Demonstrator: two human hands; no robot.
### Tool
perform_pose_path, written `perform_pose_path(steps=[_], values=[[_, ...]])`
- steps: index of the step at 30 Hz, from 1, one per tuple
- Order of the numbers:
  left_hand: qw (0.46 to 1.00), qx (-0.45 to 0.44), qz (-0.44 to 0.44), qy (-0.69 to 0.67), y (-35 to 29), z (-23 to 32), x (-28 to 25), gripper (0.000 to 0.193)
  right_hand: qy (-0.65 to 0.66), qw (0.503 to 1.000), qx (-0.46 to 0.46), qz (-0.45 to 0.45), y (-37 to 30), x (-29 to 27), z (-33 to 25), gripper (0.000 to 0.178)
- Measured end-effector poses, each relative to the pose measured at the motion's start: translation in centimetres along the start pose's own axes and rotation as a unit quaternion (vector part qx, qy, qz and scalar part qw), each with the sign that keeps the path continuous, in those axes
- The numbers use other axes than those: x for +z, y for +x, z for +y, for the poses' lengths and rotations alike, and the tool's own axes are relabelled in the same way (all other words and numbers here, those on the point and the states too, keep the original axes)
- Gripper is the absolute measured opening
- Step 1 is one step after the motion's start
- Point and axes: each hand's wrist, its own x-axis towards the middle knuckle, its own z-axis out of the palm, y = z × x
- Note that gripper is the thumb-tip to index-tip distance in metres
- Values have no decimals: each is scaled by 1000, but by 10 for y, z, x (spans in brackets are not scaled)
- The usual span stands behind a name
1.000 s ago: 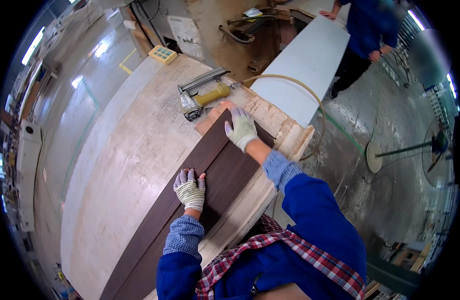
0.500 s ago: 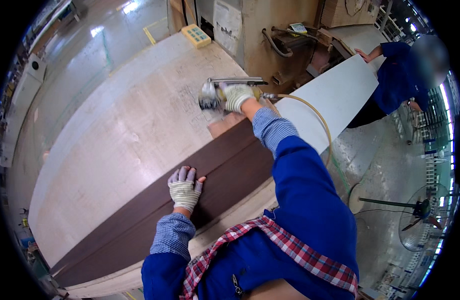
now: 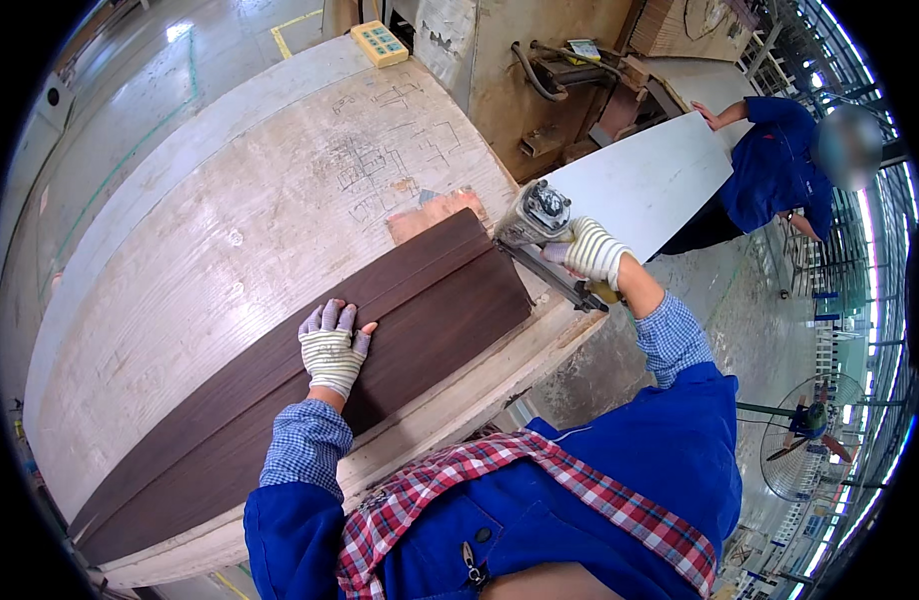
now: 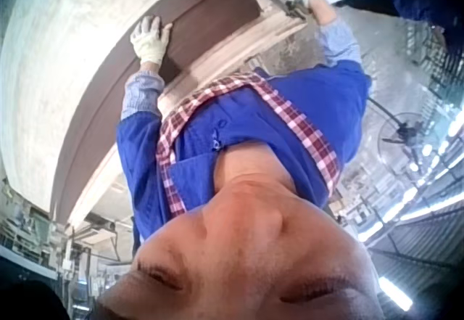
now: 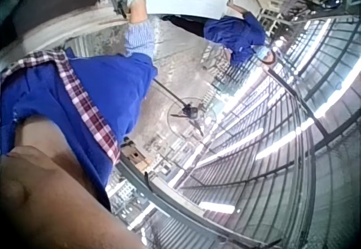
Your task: The person places dark brown wooden strips onto a large white board and secures them using a pneumatic nail gun. They repeat this process for multiple strips, aligning them carefully before fastening.
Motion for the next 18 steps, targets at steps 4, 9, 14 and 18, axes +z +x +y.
perform_pose_path(steps=[4, 9, 14, 18], values=[[1000, -7, -20, 10, -1, 0, 1, 40, -81, 996, -6, -24, 10, 7, -1, 24], [1000, -4, 3, -14, 0, -1, 2, 40, -59, 998, -8, -16, 16, 9, -1, 17], [1000, -11, -16, -21, 4, -1, -1, 40, 3, 999, 5, -44, 17, 7, 2, 15], [1000, 0, 5, -23, 3, 1, -3, 37, -2, 999, 24, -34, 20, 8, 1, 13]])
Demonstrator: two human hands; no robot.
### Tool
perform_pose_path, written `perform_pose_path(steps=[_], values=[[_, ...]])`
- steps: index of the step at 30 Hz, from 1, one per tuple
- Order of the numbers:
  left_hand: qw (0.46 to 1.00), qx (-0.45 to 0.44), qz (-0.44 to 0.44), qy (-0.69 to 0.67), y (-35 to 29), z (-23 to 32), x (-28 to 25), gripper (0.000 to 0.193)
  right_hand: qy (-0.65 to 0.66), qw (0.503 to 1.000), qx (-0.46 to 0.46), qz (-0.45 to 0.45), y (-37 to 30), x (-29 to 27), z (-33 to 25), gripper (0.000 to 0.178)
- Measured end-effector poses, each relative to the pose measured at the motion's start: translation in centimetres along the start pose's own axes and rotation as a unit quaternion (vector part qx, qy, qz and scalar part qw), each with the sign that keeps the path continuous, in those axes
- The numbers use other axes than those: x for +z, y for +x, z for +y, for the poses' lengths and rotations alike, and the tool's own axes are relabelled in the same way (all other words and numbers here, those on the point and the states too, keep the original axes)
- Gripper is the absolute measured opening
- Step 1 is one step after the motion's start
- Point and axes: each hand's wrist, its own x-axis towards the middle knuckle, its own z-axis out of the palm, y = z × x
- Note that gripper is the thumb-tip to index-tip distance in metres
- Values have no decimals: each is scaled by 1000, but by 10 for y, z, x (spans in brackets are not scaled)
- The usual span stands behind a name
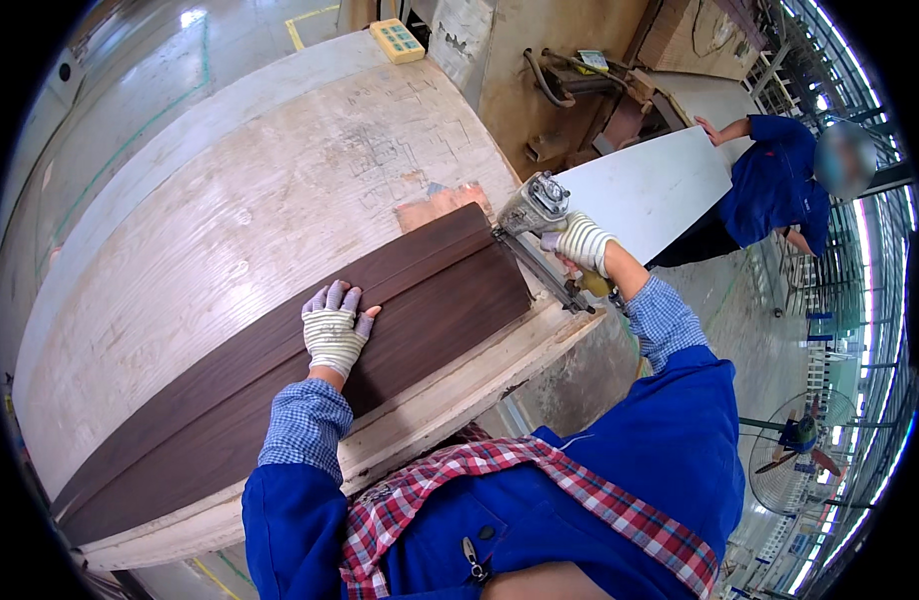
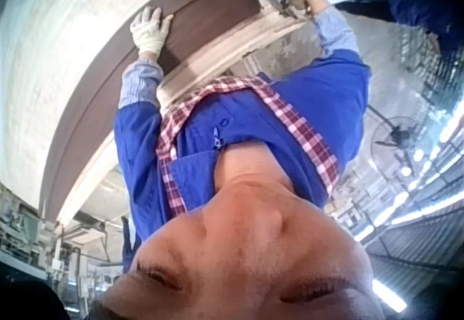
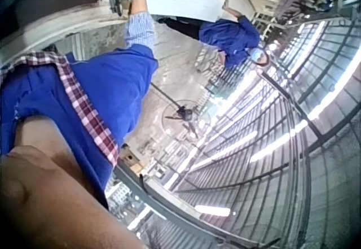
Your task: The person places dark brown wooden strips onto a large white board and secures them using a pneumatic nail gun. They repeat this process for multiple strips, aligning them carefully before fastening.
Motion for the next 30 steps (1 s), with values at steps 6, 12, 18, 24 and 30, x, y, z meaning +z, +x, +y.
perform_pose_path(steps=[6, 12, 18, 24, 30], values=[[1000, -4, -25, 3, 1, 1, -5, 40, 19, 998, -37, 42, -33, 20, 14, 18], [995, -3, 99, -13, -21, 7, -45, 38, 10, 963, -267, 42, -151, 98, 54, 39], [991, -12, 37, -127, -203, 17, -60, 55, -20, 993, -114, -1, -263, 242, 77, 49], [978, -141, 78, -135, -381, -82, -155, 49, 141, 981, -119, -65, -306, 421, 56, 33], [914, -371, 159, -39, -566, -163, -261, 39, 90, 937, -239, -236, -346, 581, -49, 25]])
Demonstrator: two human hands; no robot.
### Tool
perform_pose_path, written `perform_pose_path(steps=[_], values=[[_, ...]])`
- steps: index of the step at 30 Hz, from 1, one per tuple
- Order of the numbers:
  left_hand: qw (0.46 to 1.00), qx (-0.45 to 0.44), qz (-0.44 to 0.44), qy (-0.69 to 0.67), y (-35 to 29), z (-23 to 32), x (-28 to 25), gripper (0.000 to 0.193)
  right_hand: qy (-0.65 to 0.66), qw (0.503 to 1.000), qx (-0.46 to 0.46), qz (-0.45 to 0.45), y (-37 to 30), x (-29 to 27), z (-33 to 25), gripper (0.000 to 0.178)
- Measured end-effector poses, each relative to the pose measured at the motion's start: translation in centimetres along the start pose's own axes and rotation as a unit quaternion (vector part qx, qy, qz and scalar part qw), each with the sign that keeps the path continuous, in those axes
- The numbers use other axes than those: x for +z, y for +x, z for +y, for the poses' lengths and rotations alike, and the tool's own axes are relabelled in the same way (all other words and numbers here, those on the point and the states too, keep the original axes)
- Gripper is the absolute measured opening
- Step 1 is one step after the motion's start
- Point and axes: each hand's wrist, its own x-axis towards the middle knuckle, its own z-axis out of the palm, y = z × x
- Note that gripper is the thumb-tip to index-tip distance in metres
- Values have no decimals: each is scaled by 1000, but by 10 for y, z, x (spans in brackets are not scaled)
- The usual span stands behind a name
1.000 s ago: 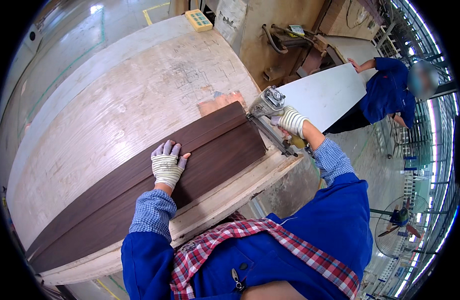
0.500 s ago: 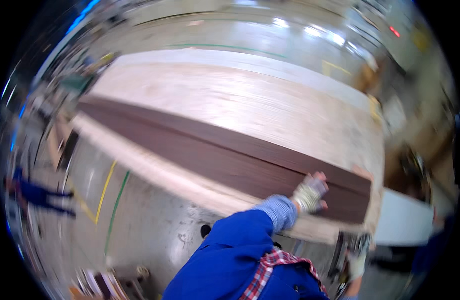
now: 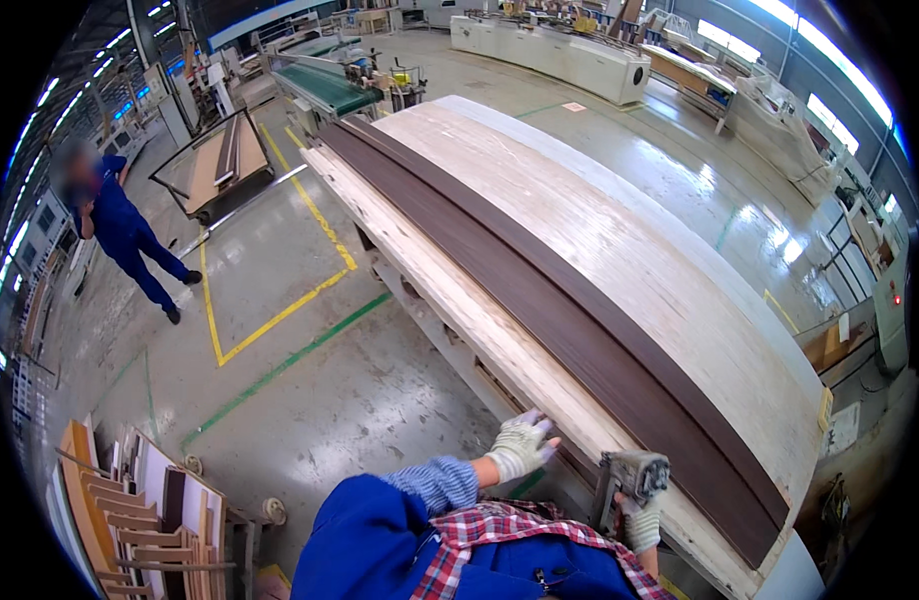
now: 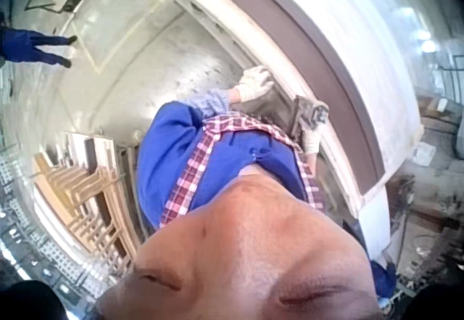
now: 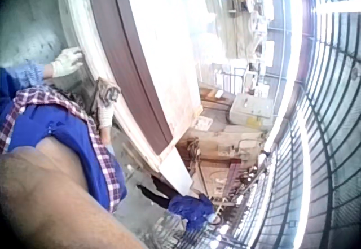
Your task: The person places dark brown wooden strips onto a large white board and secures them using a pneumatic nail gun. They repeat this process for multiple strips, aligning them carefully before fastening.
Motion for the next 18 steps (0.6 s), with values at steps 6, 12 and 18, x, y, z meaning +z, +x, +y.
perform_pose_path(steps=[6, 12, 18], values=[[993, -96, -20, -57, -42, -88, -38, 33, -79, 990, -2, -117, 42, 139, -66, 17], [990, -96, -80, -58, -9, -216, -103, 39, -105, 973, -4, -207, 115, 271, -115, 16], [972, -226, -62, -30, -7, -363, -233, 39, -70, 965, 13, -251, 179, 425, -174, 18]])
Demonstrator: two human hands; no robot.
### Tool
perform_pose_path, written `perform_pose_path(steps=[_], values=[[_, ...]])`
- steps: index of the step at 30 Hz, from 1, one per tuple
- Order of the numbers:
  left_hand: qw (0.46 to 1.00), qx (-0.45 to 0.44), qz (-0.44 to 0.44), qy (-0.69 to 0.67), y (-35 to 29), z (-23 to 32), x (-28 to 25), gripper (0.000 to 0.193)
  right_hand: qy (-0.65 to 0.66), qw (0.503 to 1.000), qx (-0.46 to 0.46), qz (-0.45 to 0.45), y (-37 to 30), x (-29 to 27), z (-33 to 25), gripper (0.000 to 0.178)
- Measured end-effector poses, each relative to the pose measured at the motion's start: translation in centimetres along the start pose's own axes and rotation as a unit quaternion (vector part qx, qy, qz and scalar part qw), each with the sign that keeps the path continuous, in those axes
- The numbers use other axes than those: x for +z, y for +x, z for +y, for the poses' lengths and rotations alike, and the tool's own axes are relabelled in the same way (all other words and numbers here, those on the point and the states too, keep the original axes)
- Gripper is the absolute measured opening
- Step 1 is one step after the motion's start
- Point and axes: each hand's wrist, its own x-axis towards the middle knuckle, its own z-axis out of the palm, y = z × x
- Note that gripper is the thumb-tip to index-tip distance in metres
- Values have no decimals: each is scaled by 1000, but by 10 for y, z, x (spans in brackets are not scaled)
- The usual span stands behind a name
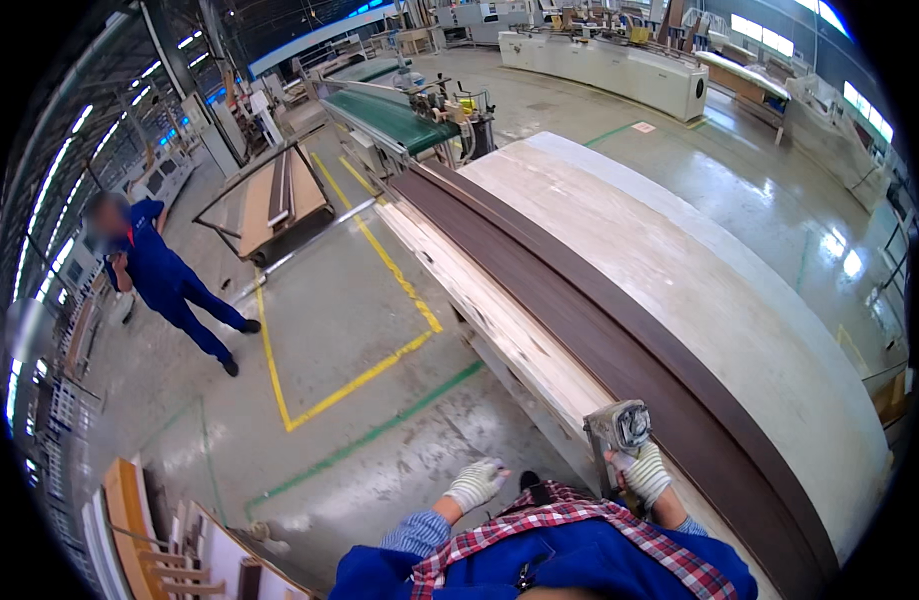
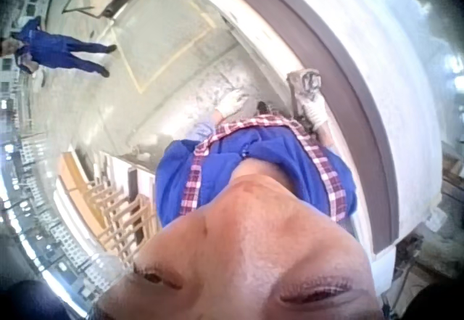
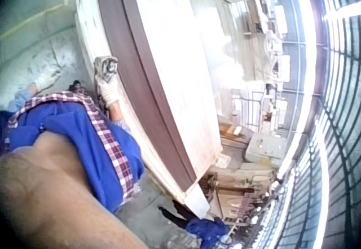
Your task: The person places dark brown wooden strips onto a large white board and secures them using a pneumatic nail gun. They repeat this process for multiple strips, aligning them carefully before fastening.
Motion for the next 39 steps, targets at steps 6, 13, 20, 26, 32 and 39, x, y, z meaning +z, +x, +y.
perform_pose_path(steps=[6, 13, 20, 26, 32, 39], values=[[941, -300, 138, -76, -38, -146, -79, 41, -70, 995, 0, -67, 117, 92, -69, 24], [942, -308, 133, -1, 25, -300, -155, 42, -109, 992, -50, -40, 213, 201, -99, 36], [975, 50, 213, 24, 297, -288, -324, 41, -57, 998, 3, -10, 275, 277, -142, 37], [961, 183, 170, 118, 506, -254, -374, 56, 12, 995, -70, 70, 331, 300, -172, 37], [969, 100, 72, 212, 631, -261, -387, 67, -23, 986, -123, 114, 381, 308, -208, 42], [944, 126, 99, 290, 700, -280, -403, 73, -5, 984, -61, 169, 419, 330, -235, 47]])
